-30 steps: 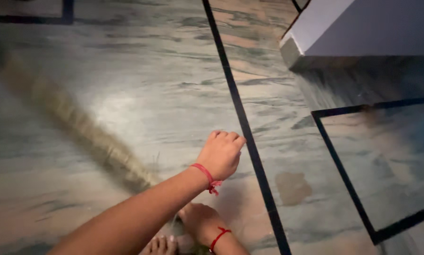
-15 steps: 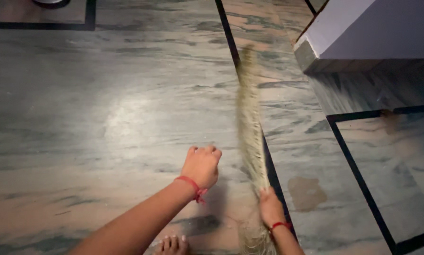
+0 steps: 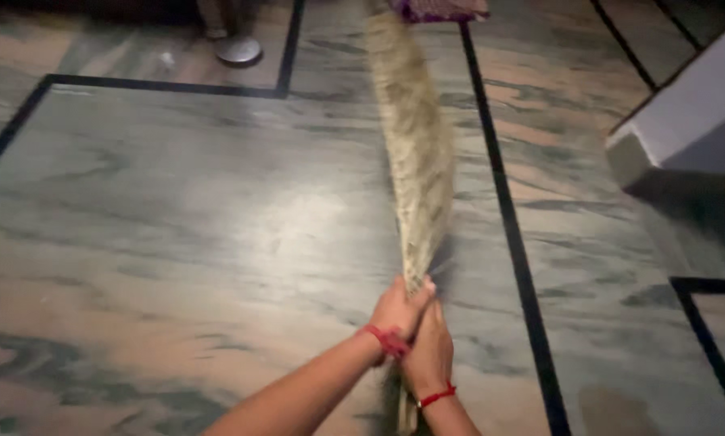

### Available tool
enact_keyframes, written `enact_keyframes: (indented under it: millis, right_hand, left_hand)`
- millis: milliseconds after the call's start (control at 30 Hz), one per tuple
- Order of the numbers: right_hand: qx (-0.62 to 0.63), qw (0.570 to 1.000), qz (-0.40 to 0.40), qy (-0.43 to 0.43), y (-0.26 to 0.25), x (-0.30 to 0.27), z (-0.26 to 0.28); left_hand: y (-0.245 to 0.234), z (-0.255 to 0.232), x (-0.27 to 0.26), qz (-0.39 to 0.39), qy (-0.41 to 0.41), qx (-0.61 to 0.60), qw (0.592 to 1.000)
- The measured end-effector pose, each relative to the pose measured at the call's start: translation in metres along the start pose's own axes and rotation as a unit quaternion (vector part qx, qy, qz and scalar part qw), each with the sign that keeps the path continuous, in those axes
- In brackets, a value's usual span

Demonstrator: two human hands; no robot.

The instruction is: The person sweeps the marble floor by hand using a grass broom, gathering debris into a pile.

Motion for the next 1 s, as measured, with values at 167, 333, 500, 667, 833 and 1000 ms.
enact_keyframes:
  millis: [167, 333, 500, 667, 833, 1000]
  right_hand:
    - [0.106, 0.987, 0.121, 0.010, 0.019, 0.036, 0.033]
    - [0.042, 0.988, 0.152, 0.006, 0.035, 0.080, -0.017]
    - [-0.157, 0.976, 0.153, -0.010, 0.043, 0.166, -0.098]
    - [-0.249, 0.915, 0.276, 0.156, 0.035, 0.237, -0.147]
    - [-0.286, 0.824, 0.375, 0.314, 0.020, 0.235, -0.149]
    - [-0.293, 0.789, 0.408, 0.353, 0.003, 0.244, -0.154]
  left_hand:
    - [-0.098, 0.055, 0.012, -0.135, -0.052, 0.071, 0.987]
    - [-0.222, 0.120, -0.012, -0.275, -0.156, 0.232, 0.920]
    - [-0.331, 0.158, -0.029, -0.260, -0.291, 0.370, 0.843]
    - [-0.361, 0.152, 0.009, -0.180, -0.270, 0.480, 0.815]
    - [-0.336, 0.123, 0.107, -0.105, -0.194, 0.515, 0.828]
    - [-0.288, 0.054, 0.210, -0.048, -0.097, 0.534, 0.839]
Point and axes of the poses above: each hand's wrist, its own x-axis towards the middle knuckle, its own y-axis out of the palm, z = x × y, the point moved 5 cm from there along x, towards the middle knuckle, and after that the axes turned 14 degrees about z, right-handed, at the moved point
